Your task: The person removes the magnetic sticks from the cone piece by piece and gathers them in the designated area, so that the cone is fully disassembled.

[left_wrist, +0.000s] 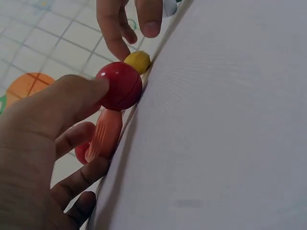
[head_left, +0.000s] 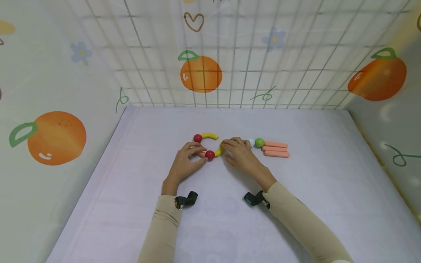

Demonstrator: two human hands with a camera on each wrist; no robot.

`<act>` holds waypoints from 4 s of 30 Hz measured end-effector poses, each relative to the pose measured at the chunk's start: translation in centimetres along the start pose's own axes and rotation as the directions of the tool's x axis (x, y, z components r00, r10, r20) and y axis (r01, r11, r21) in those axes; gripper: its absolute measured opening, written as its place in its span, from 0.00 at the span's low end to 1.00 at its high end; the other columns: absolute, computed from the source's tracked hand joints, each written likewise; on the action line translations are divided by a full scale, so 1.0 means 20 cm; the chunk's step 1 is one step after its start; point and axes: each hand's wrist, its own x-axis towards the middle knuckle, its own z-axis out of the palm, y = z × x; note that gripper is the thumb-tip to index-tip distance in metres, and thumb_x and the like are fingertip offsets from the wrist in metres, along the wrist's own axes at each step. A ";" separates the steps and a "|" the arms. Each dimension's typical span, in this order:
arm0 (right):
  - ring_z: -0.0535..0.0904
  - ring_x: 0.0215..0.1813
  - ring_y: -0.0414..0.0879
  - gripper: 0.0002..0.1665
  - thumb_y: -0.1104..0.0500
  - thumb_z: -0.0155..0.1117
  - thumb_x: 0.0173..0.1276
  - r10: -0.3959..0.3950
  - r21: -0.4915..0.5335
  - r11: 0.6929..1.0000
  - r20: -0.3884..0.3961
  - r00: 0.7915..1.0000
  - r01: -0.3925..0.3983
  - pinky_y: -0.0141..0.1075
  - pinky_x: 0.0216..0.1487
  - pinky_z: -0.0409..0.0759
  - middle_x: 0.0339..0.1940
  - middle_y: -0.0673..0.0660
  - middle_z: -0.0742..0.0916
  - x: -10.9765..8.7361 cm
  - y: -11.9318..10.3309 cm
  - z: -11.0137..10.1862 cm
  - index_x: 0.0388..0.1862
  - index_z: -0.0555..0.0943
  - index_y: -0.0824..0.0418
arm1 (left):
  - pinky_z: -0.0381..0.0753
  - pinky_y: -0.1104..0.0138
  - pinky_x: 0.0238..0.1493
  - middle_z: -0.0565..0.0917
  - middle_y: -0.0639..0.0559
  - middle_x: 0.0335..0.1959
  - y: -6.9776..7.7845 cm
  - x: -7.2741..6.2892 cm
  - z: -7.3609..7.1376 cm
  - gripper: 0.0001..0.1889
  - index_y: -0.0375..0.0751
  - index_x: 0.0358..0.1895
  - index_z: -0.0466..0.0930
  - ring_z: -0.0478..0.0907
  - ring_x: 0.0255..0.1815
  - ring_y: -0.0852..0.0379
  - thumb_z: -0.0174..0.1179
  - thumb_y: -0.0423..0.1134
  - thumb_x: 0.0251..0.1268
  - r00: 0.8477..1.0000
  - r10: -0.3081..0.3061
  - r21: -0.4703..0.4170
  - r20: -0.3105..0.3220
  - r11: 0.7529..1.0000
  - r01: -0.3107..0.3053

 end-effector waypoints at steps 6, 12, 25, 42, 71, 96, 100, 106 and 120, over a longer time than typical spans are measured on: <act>0.69 0.65 0.54 0.20 0.61 0.72 0.66 -0.075 -0.041 0.996 -0.027 0.997 0.074 0.54 0.57 0.65 0.62 0.52 0.81 0.02 0.01 0.02 0.57 0.84 0.54 | 0.62 0.49 0.67 0.79 0.62 0.59 0.04 0.00 0.02 0.22 0.62 0.55 0.85 0.71 0.62 0.56 0.73 0.57 0.56 0.999 -0.029 0.036 0.019 0.999 0.029; 0.72 0.61 0.51 0.15 0.59 0.72 0.67 -0.164 -0.086 0.983 -0.039 0.986 0.160 0.53 0.55 0.64 0.56 0.50 0.85 0.01 0.00 0.02 0.52 0.86 0.53 | 0.61 0.51 0.68 0.80 0.61 0.59 0.04 -0.01 0.02 0.23 0.64 0.55 0.85 0.71 0.62 0.56 0.71 0.61 0.56 0.998 -0.051 0.051 0.026 0.997 0.050; 0.74 0.52 0.48 0.15 0.59 0.78 0.60 -0.115 -0.057 0.992 -0.064 0.991 0.111 0.51 0.54 0.63 0.43 0.50 0.86 -0.10 -0.05 -0.19 0.46 0.88 0.57 | 0.62 0.49 0.68 0.81 0.61 0.58 0.02 0.00 0.03 0.22 0.66 0.54 0.86 0.72 0.61 0.54 0.71 0.62 0.56 0.998 -0.049 0.044 0.031 0.998 0.048; 0.76 0.46 0.52 0.19 0.62 0.84 0.49 -0.122 -0.068 0.992 -0.298 0.947 0.107 0.55 0.50 0.65 0.41 0.54 0.89 -0.45 0.17 -0.39 0.41 0.88 0.61 | 0.59 0.48 0.70 0.80 0.64 0.59 0.00 0.00 0.04 0.22 0.67 0.54 0.85 0.67 0.70 0.53 0.69 0.63 0.56 0.998 -0.058 0.017 0.026 0.998 0.058; 0.77 0.48 0.56 0.16 0.60 0.81 0.54 0.071 -0.211 0.972 -0.138 0.988 -0.100 0.59 0.54 0.64 0.41 0.56 0.88 -0.61 0.41 -0.33 0.42 0.88 0.60 | 0.55 0.48 0.71 0.79 0.61 0.60 0.01 -0.01 0.04 0.23 0.66 0.54 0.85 0.69 0.66 0.53 0.69 0.64 0.56 0.998 -0.059 0.009 0.023 0.998 0.059; 0.78 0.46 0.55 0.12 0.66 0.78 0.53 -0.138 -0.094 0.989 -0.288 0.947 0.115 0.53 0.44 0.64 0.40 0.56 0.88 -0.50 0.23 -0.24 0.37 0.88 0.61 | 0.78 0.62 0.55 0.80 0.61 0.53 0.00 0.00 0.01 0.11 0.53 0.48 0.88 0.76 0.52 0.60 0.71 0.40 0.64 0.998 0.055 -0.023 0.013 0.998 -0.054; 0.78 0.47 0.55 0.11 0.65 0.77 0.55 -0.128 -0.049 0.992 -0.272 0.954 0.120 0.51 0.43 0.64 0.40 0.55 0.87 -0.44 0.17 -0.22 0.39 0.87 0.61 | 0.78 0.64 0.52 0.80 0.63 0.52 0.00 -0.01 0.02 0.10 0.53 0.47 0.89 0.76 0.49 0.61 0.71 0.42 0.63 0.999 0.046 -0.037 0.006 0.998 -0.046; 0.78 0.52 0.53 0.11 0.60 0.74 0.62 -0.056 0.029 0.998 -0.193 0.980 0.063 0.50 0.47 0.64 0.45 0.54 0.87 -0.32 0.09 -0.19 0.44 0.87 0.59 | 0.79 0.65 0.51 0.80 0.62 0.52 -0.02 -0.02 0.03 0.11 0.54 0.47 0.88 0.76 0.47 0.61 0.71 0.42 0.62 0.999 0.032 -0.066 -0.007 0.997 -0.032; 0.80 0.49 0.47 0.16 0.58 0.74 0.65 0.004 0.366 0.930 -0.054 0.999 0.016 0.44 0.51 0.77 0.46 0.53 0.86 -0.08 0.00 -0.09 0.51 0.85 0.60 | 0.78 0.66 0.52 0.81 0.63 0.51 -0.02 0.00 0.05 0.12 0.51 0.47 0.88 0.77 0.47 0.62 0.73 0.39 0.60 0.997 0.077 -0.090 -0.014 0.993 -0.078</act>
